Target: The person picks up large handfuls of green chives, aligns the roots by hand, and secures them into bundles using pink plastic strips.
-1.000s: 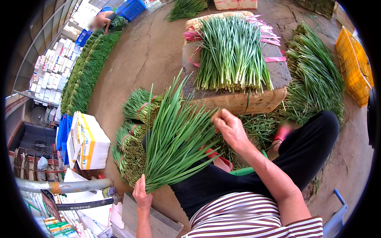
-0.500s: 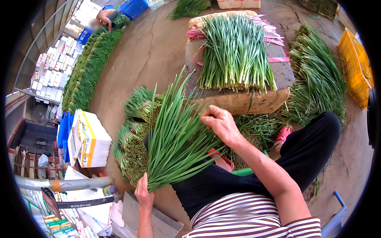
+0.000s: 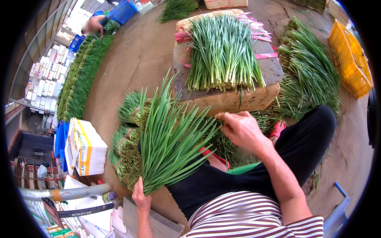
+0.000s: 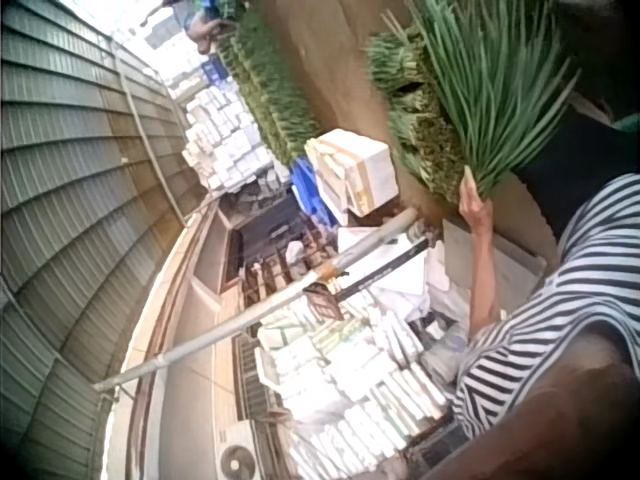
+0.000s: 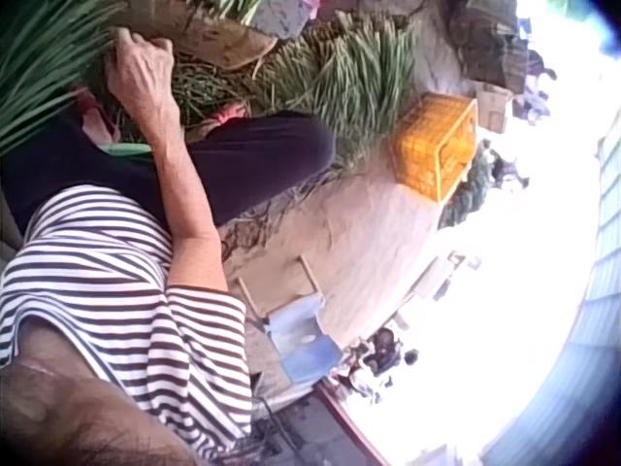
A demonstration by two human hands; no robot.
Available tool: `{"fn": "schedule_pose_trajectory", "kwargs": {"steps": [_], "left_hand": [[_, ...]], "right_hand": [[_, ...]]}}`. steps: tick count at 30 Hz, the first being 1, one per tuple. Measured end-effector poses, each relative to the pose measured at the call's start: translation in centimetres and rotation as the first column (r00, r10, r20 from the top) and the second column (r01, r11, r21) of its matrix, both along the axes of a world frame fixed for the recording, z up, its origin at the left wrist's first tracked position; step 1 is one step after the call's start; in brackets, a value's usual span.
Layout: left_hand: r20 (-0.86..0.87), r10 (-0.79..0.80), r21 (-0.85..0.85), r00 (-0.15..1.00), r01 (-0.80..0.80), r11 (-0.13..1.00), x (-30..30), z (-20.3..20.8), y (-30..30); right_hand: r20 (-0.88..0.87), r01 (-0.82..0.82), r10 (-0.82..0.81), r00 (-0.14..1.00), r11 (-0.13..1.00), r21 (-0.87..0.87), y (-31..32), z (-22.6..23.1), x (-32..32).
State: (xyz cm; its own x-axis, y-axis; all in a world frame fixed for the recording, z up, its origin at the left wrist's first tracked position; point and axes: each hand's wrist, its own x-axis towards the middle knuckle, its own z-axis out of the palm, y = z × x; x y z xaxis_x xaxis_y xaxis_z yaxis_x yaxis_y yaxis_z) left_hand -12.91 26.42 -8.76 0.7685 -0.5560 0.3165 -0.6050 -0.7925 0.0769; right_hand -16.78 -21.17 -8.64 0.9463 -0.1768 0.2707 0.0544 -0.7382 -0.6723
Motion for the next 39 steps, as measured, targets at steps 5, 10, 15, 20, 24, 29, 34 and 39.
{"fn": "schedule_pose_trajectory", "kwargs": {"steps": [5,10,15,20,24,29,34,39], "left_hand": [[-0.020,0.007,0.019,1.000,-0.006,1.000,0.2,0.5,-0.4],[0.011,-0.009,0.022,1.000,0.009,1.000,0.2,0.2,-0.4],[-0.039,0.017,-0.005,0.999,-0.017,1.000,0.0,0.1,-0.4],[0.013,-0.002,0.017,1.000,0.002,1.000,0.2,0.2,-0.5],[0.026,0.000,0.017,1.000,0.000,1.000,0.2,0.3,-0.6],[0.061,-0.033,0.027,0.998,0.032,0.999,0.2,0.1,0.0],[0.176,-0.102,0.098,0.979,0.086,0.991,-0.3,1.6,0.9],[0.210,-0.166,0.192,0.963,0.126,0.973,-1.9,2.8,1.1]], "right_hand": [[0.050,-0.082,0.086,0.995,0.994,-0.079,1.8,-1.6,-0.4],[-0.254,0.222,0.084,0.963,0.278,0.935,1.5,-2.4,0.7],[-0.217,0.270,-0.166,0.962,0.456,0.848,0.7,-2.8,1.9],[-0.182,0.144,-0.101,0.978,0.960,0.240,2.9,-2.7,2.7],[-0.124,0.057,-0.023,0.992,0.959,0.278,3.8,-3.9,3.0],[-0.143,0.140,-0.100,0.985,0.942,0.306,4.4,-4.1,2.9],[-0.313,0.321,-0.102,0.944,0.083,0.943,3.4,-5.4,3.5],[-0.095,0.284,-0.291,0.952,0.955,-0.083,0.0,-6.7,1.4]]}}
